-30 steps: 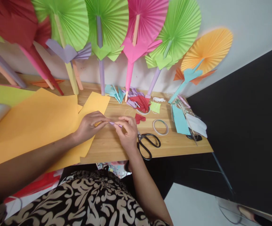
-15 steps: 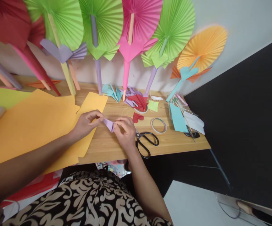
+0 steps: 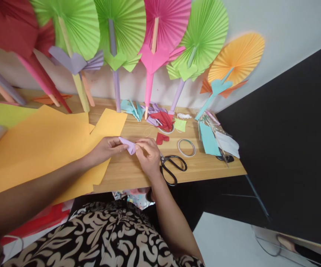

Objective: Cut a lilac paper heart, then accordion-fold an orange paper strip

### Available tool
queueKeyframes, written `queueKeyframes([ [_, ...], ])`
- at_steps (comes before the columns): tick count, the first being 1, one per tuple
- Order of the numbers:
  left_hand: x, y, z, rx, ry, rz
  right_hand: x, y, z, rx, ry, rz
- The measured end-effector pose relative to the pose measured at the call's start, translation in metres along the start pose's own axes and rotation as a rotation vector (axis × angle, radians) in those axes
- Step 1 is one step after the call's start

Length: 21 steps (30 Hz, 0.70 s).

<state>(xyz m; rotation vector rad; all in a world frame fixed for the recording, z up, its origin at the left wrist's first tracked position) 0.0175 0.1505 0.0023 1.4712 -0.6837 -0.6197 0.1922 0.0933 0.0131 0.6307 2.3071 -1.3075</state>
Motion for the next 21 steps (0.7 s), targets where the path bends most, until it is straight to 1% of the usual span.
queueKeyframes([
  [3, -0.003, 0.002, 0.0, 0.015, 0.025, -0.017, -0.004, -0.003, -0.001, 0.007, 0.017, 0.011],
  [6, -0.008, 0.002, -0.001, -0.01, 0.118, 0.023, -0.024, -0.007, 0.008, 0.028, 0.098, 0.116],
  [7, -0.01, 0.002, -0.001, -0.018, 0.149, 0.055, -0.034, -0.007, 0.015, 0.022, 0.109, 0.187],
  [9, -0.013, 0.001, -0.001, -0.02, 0.18, 0.146, -0.056, -0.004, 0.034, 0.001, 0.076, 0.342],
  [11, -0.014, -0.001, -0.002, -0.012, 0.173, 0.227, -0.075, 0.005, 0.057, 0.056, 0.015, 0.462],
  [13, -0.014, -0.002, -0.002, -0.003, 0.158, 0.272, -0.088, 0.017, 0.08, 0.155, -0.037, 0.529],
  [15, -0.015, -0.003, -0.003, 0.004, 0.146, 0.287, -0.092, 0.027, 0.097, 0.209, -0.091, 0.559],
  [17, -0.015, -0.002, -0.003, 0.016, 0.127, 0.308, -0.092, 0.032, 0.106, 0.223, -0.131, 0.561],
  [21, -0.013, 0.005, 0.0, 0.027, 0.034, 0.347, -0.089, 0.032, 0.103, 0.219, -0.226, 0.548],
])
Point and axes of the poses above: each hand's wrist, its own z-axis away from the middle knuckle, its own x-axis out of the palm, y = z × x, the point moved 1 cm from there along -z, towards the middle knuckle, and after that the axes turned 13 degrees about -y, right-handed, at the moved point
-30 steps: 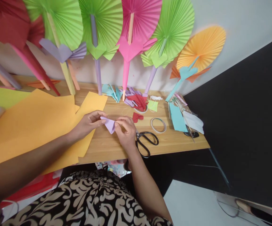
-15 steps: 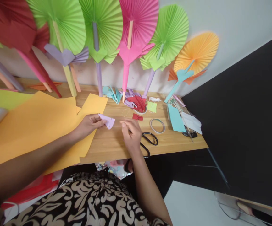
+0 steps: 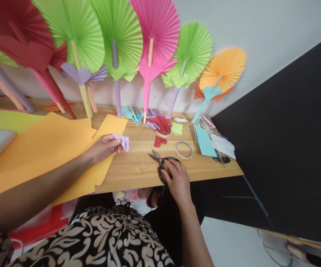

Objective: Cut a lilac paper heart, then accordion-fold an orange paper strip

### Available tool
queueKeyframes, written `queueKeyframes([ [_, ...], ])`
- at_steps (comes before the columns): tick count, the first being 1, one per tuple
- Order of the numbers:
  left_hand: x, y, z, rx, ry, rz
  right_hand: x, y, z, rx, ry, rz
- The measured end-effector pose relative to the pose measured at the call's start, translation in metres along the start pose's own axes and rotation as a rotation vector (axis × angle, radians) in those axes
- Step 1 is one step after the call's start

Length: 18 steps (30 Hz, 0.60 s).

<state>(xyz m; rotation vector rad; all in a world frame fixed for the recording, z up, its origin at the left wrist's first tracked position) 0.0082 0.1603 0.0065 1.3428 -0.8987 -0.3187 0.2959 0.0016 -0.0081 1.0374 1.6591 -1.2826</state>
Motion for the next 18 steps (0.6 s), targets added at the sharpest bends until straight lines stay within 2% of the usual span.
queueKeyframes([
  [4, 0.004, 0.003, 0.002, 0.031, -0.125, 0.022, -0.004, 0.001, -0.004, 0.005, -0.06, -0.031],
  [8, 0.003, -0.001, 0.001, 0.146, -0.121, -0.019, -0.005, 0.002, -0.001, 0.12, -0.014, -0.187],
  [10, 0.001, -0.004, 0.001, 0.171, -0.123, -0.067, -0.008, 0.0, 0.0, 0.211, 0.098, -0.434],
  [12, 0.0, -0.004, 0.0, 0.199, -0.139, -0.112, -0.013, -0.004, -0.001, 0.292, 0.245, -0.775],
  [14, 0.001, -0.003, 0.001, 0.209, -0.146, -0.137, -0.018, -0.013, -0.003, 0.323, 0.314, -1.073],
  [16, 0.003, -0.001, 0.002, 0.17, -0.145, -0.137, -0.019, -0.026, -0.005, 0.288, 0.242, -1.237],
  [18, 0.006, 0.001, 0.003, 0.104, -0.127, -0.119, -0.016, -0.041, -0.005, 0.208, 0.097, -1.304],
])
Point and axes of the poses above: each hand's wrist, its own z-axis away from the middle knuckle, its own x-axis out of the palm, y = z × x, the point moved 1 cm from there along -z, towards the middle knuckle, and after that the axes turned 13 degrees about -y, right-handed, at the moved point
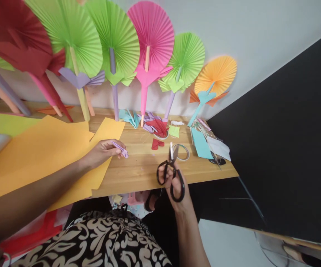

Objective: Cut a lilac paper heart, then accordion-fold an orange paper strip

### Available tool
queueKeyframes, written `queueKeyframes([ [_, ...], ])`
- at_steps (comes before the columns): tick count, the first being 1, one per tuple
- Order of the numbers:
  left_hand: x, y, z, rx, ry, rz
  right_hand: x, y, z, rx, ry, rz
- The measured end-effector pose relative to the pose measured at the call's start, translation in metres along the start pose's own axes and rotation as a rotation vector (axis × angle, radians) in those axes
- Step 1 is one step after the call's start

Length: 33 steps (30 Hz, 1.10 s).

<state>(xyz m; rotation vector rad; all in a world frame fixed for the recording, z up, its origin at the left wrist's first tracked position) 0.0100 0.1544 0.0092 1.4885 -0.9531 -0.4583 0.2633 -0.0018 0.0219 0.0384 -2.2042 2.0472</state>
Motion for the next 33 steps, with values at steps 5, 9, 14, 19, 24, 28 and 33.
queueKeyframes([
  [5, 0.006, 0.004, 0.0, -0.11, 0.005, 0.04, 0.036, -0.001, 0.009, 0.14, -0.226, 0.088],
  [9, 0.01, 0.003, 0.0, -0.14, -0.019, 0.098, 0.058, -0.008, 0.007, 0.143, -0.277, 0.182],
  [14, 0.016, 0.003, 0.002, -0.183, -0.096, 0.176, 0.071, -0.007, -0.006, 0.141, -0.102, 0.179],
  [19, 0.02, 0.004, 0.004, -0.201, -0.197, 0.175, 0.08, -0.004, -0.029, 0.125, -0.049, 0.131],
  [24, 0.019, -0.001, 0.005, -0.213, -0.325, 0.142, 0.086, 0.001, -0.043, 0.141, -0.121, 0.07],
  [28, 0.019, 0.003, 0.007, -0.18, -0.454, 0.158, 0.085, 0.003, -0.043, 0.193, -0.106, -0.142],
  [33, 0.021, 0.006, 0.008, -0.175, -0.495, 0.176, 0.086, 0.002, -0.041, 0.332, -0.178, -0.327],
])
Point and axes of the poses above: each hand's wrist, its own z-axis away from the middle knuckle, its own x-axis out of the palm, y = z × x, the point moved 1 cm from there along -z, towards the middle knuckle, and after that the axes turned 13 degrees about -y, right-handed, at the moved point
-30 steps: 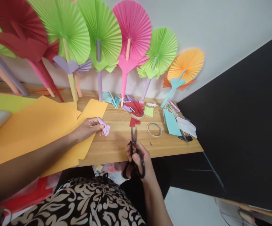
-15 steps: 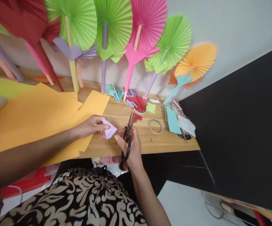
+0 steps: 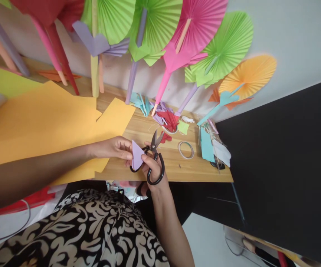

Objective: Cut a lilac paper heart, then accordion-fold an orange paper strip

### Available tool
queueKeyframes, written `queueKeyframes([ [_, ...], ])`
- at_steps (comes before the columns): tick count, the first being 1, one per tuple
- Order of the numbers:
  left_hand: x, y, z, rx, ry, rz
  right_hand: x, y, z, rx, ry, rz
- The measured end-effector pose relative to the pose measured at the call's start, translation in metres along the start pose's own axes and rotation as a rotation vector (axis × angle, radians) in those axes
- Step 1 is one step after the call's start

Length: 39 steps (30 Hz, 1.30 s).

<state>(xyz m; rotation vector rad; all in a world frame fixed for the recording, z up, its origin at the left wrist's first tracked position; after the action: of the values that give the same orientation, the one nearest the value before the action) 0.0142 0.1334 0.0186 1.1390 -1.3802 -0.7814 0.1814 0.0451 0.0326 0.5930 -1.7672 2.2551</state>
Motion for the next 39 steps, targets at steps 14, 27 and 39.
queueKeyframes([
  [14, -0.003, -0.004, -0.001, -0.016, 0.028, -0.024, 0.002, 0.011, 0.003, -0.192, 0.204, 0.201],
  [27, -0.004, -0.007, -0.002, -0.059, 0.114, -0.074, 0.006, 0.008, 0.005, -0.258, 0.218, 0.409],
  [39, -0.002, 0.003, 0.0, -0.039, 0.274, -0.072, 0.0, -0.007, 0.058, -0.038, 0.09, 0.528],
])
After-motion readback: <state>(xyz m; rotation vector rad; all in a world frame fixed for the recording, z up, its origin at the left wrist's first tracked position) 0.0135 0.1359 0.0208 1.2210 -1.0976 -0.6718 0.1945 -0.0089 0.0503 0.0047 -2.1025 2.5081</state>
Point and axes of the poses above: each hand's wrist, its own z-axis away from the middle knuckle, its own x-axis out of the palm, y = z × x, the point moved 1 cm from there along -z, towards the middle knuckle, and after that the axes turned 13 degrees about -y, right-handed, at the moved point
